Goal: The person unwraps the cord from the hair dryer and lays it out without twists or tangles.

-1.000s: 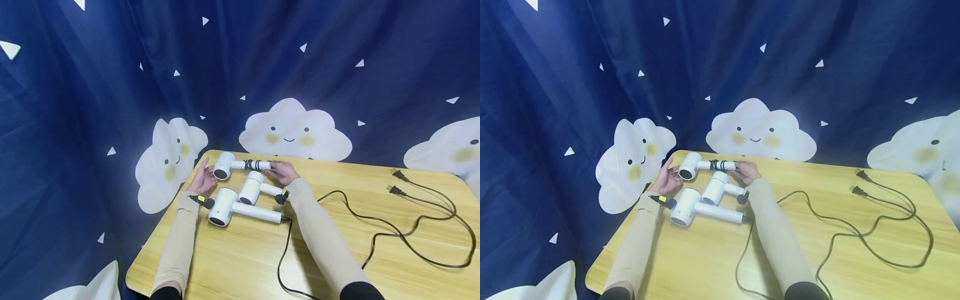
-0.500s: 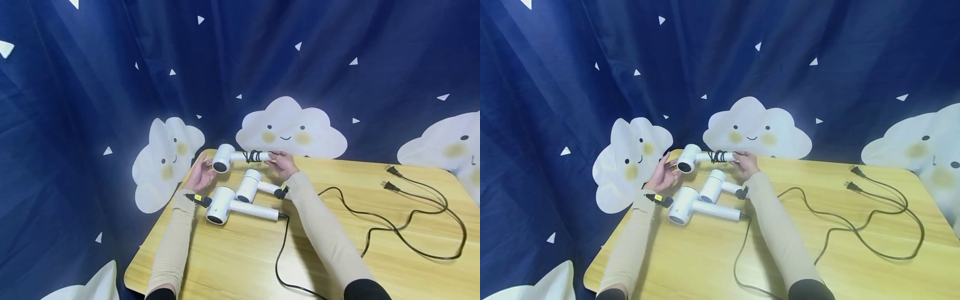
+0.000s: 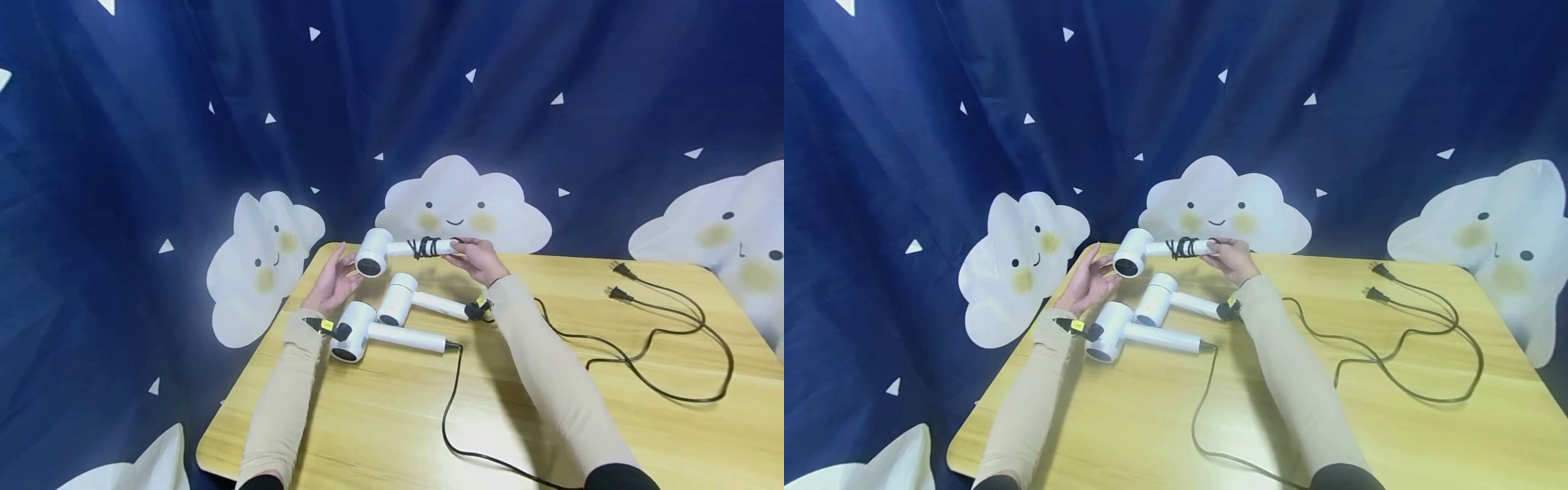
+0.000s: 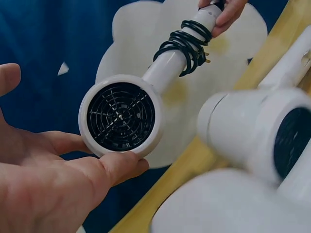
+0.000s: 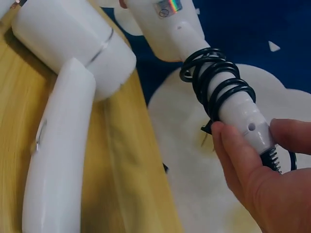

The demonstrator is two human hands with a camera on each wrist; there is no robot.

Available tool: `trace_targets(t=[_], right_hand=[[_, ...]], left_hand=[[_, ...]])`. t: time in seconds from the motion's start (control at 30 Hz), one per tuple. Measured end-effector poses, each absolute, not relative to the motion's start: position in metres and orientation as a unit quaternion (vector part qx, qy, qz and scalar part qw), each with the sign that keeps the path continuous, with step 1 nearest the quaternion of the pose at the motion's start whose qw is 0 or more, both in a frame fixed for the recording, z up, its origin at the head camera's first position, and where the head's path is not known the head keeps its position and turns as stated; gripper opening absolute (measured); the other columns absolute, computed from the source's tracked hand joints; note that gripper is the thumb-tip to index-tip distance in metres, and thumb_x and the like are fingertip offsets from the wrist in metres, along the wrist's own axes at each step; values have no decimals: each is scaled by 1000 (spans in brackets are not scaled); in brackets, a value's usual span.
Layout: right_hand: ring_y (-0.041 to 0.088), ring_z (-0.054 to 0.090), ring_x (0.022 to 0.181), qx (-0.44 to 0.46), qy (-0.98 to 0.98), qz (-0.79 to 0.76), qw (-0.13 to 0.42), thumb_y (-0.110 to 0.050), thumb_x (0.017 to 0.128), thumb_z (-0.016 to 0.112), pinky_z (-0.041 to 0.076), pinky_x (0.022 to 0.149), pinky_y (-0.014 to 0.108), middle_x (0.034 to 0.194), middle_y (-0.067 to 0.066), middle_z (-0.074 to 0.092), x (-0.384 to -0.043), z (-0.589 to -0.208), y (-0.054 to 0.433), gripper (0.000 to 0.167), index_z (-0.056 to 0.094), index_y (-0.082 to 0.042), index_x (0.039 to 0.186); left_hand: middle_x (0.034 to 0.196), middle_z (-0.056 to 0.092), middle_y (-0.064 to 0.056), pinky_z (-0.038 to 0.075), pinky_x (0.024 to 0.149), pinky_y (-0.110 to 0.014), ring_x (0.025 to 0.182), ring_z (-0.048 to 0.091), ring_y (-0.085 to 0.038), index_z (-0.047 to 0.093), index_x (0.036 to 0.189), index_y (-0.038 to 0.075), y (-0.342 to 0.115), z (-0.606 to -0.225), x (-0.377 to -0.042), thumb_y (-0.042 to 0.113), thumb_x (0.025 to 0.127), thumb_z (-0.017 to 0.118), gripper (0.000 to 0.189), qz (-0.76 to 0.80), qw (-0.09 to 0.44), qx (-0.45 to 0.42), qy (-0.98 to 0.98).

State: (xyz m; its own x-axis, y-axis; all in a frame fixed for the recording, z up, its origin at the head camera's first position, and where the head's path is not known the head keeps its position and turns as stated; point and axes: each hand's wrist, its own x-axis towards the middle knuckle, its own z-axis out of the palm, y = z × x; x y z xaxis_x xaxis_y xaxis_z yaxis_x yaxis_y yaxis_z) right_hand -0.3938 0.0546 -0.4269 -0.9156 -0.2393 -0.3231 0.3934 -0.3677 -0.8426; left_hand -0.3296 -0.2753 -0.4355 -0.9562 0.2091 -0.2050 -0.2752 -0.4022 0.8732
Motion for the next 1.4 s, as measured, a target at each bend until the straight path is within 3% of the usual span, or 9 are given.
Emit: trace_targets(t=[0.23, 0.33, 0.4, 0.47, 0.57, 0.77, 1.07, 1.17, 1.4], right_hand=[[37, 50, 136, 39, 548, -817, 176, -3, 107, 47, 46, 112, 28, 147, 20, 38, -378, -422, 94, 56, 26, 12, 157], [31, 61, 122, 47, 552, -816, 169, -7, 107, 49, 48, 110, 27, 153, 21, 35, -367, -423, 110, 59, 25, 10, 158], [25, 68, 109, 52, 553, -816, 159, -10, 107, 50, 50, 108, 27, 149, 20, 38, -360, -427, 121, 60, 24, 10, 158], [21, 72, 97, 58, 552, -819, 148, -10, 107, 51, 52, 105, 26, 144, 18, 41, -356, -430, 132, 61, 23, 9, 159], [17, 75, 90, 61, 546, -825, 134, -10, 107, 50, 53, 103, 25, 136, 15, 43, -349, -436, 147, 62, 22, 7, 160], [17, 77, 86, 61, 541, -831, 117, -8, 107, 51, 55, 97, 22, 135, 15, 43, -332, -443, 174, 63, 20, 8, 160], [17, 77, 92, 46, 522, -845, 105, -9, 106, 53, 55, 97, 23, 133, 16, 43, -315, -448, 197, 66, 18, 9, 159], [18, 76, 93, 48, 502, -857, 103, -7, 105, 55, 56, 97, 25, 130, 16, 45, -310, -448, 202, 63, 23, 10, 156], [23, 78, 93, 32, 483, -871, 83, -3, 104, 56, 58, 94, 27, 116, 13, 57, -300, -450, 210, 23, 51, 3, 125]], left_hand=[[132, 43, -4, 44, 101, -19, 117, 52, -17, 17, 163, 2, -243, -431, -328, 55, 109, 33, 78, 820, 163, -1, 549], [136, 41, -5, 41, 115, -24, 127, 49, -22, 12, 164, 1, -228, -431, -326, 53, 109, 32, 78, 815, 170, 5, 553], [139, 40, -7, 33, 124, -30, 136, 45, -27, 12, 164, 1, -216, -431, -323, 51, 109, 31, 77, 813, 172, 9, 557], [144, 38, -9, 25, 129, -35, 143, 39, -31, 15, 163, 0, -204, -431, -322, 50, 110, 32, 75, 811, 171, 16, 559], [156, 32, -13, 23, 130, -37, 149, 34, -34, 19, 163, 1, -187, -434, -321, 49, 109, 33, 73, 801, 168, 28, 575], [168, 19, -23, 20, 131, -43, 156, 27, -42, 15, 163, -1, -162, -442, -314, 45, 109, 35, 74, 785, 163, 46, 596], [158, 32, -22, 23, 130, -45, 154, 31, -46, 30, 158, -1, -140, -446, -306, 45, 110, 39, 68, 746, 145, 64, 647], [160, 31, -23, 24, 129, -46, 154, 31, -45, 28, 160, 0, -138, -447, -303, 42, 111, 37, 65, 733, 137, 73, 662], [166, 31, -22, 33, 124, -52, 145, 44, -48, 26, 161, 3, -135, -453, -305, 39, 111, 43, 65, 694, 119, 72, 706]])
